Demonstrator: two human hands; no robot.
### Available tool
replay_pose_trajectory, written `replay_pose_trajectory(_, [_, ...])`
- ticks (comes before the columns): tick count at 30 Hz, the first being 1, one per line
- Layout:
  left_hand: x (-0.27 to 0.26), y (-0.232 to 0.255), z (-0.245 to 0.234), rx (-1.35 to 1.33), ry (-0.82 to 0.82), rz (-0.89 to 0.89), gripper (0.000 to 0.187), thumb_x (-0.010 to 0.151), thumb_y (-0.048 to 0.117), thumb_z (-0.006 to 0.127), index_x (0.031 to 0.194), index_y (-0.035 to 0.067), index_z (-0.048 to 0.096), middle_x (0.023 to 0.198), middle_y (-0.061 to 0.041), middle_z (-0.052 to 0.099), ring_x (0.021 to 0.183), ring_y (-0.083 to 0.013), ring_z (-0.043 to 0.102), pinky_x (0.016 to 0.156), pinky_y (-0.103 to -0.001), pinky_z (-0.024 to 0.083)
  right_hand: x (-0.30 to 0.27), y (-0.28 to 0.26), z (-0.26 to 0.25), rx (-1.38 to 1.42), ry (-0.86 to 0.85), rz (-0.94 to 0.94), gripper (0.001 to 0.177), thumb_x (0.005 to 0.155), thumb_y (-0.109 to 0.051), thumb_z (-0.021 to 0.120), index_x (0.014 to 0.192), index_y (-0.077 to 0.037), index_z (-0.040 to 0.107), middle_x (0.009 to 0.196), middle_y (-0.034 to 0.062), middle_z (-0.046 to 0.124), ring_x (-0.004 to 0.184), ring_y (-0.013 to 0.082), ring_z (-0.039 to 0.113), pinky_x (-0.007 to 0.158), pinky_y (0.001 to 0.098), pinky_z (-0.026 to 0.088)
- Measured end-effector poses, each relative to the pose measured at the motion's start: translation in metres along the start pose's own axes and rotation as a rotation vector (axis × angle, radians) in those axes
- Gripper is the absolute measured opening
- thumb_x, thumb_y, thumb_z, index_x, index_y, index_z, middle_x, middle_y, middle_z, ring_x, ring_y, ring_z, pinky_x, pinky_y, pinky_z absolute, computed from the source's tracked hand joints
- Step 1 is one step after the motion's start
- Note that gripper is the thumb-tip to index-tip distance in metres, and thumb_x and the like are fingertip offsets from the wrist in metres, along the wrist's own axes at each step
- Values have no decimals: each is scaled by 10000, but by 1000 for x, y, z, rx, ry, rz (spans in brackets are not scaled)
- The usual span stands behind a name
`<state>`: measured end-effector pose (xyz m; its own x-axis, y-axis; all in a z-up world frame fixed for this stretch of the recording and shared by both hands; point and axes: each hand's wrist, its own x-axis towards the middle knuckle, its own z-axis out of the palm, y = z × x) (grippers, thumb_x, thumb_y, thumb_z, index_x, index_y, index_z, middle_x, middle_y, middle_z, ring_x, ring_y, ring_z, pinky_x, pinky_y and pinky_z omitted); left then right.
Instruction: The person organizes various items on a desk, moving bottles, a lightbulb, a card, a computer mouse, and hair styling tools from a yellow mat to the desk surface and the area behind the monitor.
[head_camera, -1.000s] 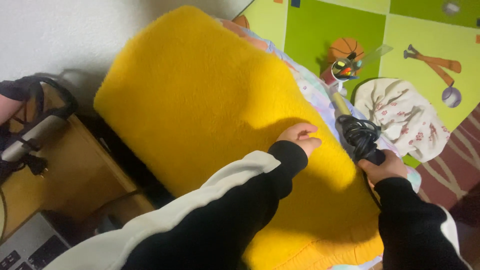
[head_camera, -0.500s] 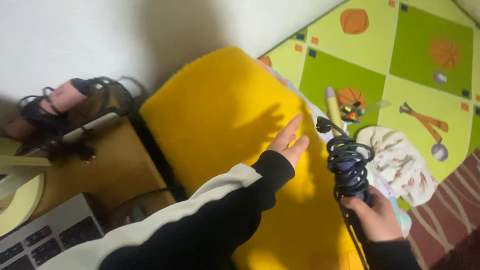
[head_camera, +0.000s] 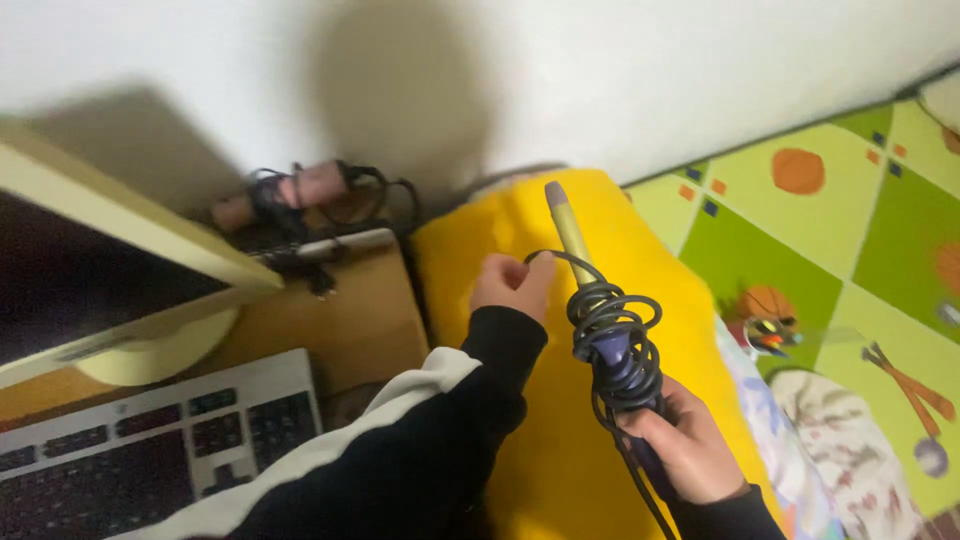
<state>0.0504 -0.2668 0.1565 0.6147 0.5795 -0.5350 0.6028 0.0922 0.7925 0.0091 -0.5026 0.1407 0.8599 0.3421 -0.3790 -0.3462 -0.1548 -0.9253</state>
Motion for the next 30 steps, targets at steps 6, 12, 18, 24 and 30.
replay_pose_trajectory(6, [79, -45, -64, -112, 217, 317, 675, 852, 477, 594, 1458, 181, 565, 1297, -130, 570, 1123, -246, 604, 1061, -369, 431, 16, -19, 68, -33, -80, 2, 148, 721, -25, 710, 859, -1, 661, 682, 90, 578, 590, 197, 490, 542, 344, 377])
replay_pose_trajectory(12, [105, -54, -111, -3, -185, 369, 433, 927, 484, 317, 1127, 202, 576, 1258, -120, 645, 1207, -219, 576, 1003, -299, 387, 25, -27, 129, -74, -134, 38, 225, 710, -23, 691, 925, 31, 729, 816, 92, 663, 730, 191, 533, 685, 320, 414])
replay_pose_trajectory(18, [85, -35, -143, -131, -370, 335, 272, 1025, 316, 417, 854, 112, 358, 695, -88, 398, 559, -192, 439, 447, -341, 291, 44, -50, 186, -64, -184, 150, 157, 721, -51, 664, 865, -3, 623, 531, 127, 540, 377, 188, 478, 345, 308, 346])
replay_pose_trajectory(24, [173, -88, -122, -1006, -177, -173, 553, 851, 245, 875, 1285, 8, 627, 974, -202, 693, 749, -347, 684, 541, -399, 536, 84, -57, 206, -80, -354, -27, 207, 666, -63, 787, 773, 31, 636, 517, 170, 546, 422, 247, 575, 364, 353, 483])
replay_pose_trajectory(30, [127, -31, -177, -1043, -198, -446, 682, 940, 368, 769, 1510, 150, 465, 1373, -153, 634, 1130, -369, 687, 980, -577, 605, 153, -61, 206, -460, -361, -20, 309, 625, -97, 834, 860, 46, 693, 619, 156, 637, 589, 242, 656, 478, 332, 554])
